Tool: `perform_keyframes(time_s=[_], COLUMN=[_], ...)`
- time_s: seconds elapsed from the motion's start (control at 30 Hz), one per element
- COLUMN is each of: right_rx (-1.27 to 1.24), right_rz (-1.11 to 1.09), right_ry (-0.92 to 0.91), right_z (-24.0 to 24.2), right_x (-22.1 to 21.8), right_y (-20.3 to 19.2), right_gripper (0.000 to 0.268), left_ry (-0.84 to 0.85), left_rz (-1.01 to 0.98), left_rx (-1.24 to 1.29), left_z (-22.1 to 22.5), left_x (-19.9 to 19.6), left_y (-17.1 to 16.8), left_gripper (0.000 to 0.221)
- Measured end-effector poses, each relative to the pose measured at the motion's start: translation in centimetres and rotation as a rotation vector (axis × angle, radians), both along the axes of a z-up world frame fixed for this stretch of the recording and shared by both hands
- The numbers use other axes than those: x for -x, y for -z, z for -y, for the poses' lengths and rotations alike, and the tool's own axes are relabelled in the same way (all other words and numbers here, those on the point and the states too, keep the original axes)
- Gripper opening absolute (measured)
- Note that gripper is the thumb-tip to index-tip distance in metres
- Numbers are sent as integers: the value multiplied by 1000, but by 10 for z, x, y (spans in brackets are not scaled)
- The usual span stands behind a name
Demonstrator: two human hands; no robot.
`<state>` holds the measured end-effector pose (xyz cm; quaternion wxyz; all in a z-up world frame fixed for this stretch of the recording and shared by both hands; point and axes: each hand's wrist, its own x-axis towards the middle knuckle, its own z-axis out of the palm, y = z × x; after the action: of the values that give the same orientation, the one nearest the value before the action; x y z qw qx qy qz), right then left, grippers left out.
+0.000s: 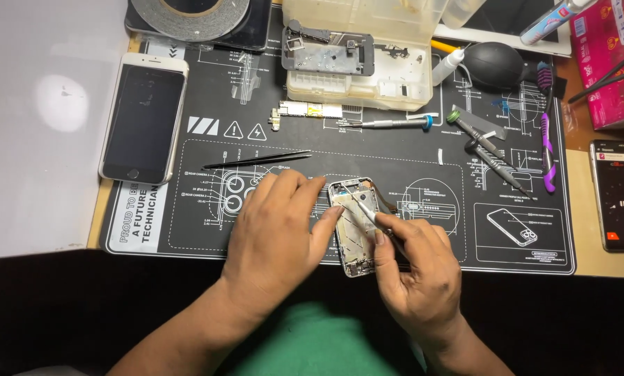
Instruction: Finalizing the assembly of a mobile phone body by installing and securing internal components using precision tools.
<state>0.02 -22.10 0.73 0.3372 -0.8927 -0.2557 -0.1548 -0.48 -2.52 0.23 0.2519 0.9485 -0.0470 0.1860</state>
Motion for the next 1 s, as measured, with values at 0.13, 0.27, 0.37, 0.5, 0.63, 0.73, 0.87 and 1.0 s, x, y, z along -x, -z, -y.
perform_keyframes(time_s=[0.13,0.27,0.37,0.5,0.63,0.73,0.87,1.0], right_rx=[16,-28,-43,-49,-47,-66,-55,-43], right_rz=[36,-9,-58,-99,-90,-92,-107,-102], right_ry=[-30,-40,-47,-46,-47,-51,-43,-44], right_z=[2,2,2,1,1,2,2,3], right_x=[-5,-8,-10,-12,-13,-13,-13,-14], right_y=[9,8,5,6,6,7,7,8], right_gripper=[17,21,24,23,23,23,22,22], left_ry=[31,22,14,-2,0,-3,-2,-7], left_rz=[-70,-99,-110,-103,-94,-107,-107,-111], left_rx=[126,158,138,123,118,129,128,132], left_z=[-4,-4,-4,-2,-2,-2,-2,-2], left_x=[-5,-6,-7,-6,-6,-6,-7,-6], left_y=[4,4,3,3,1,2,1,1], left_gripper=[35,30,29,29,29,30,30,29])
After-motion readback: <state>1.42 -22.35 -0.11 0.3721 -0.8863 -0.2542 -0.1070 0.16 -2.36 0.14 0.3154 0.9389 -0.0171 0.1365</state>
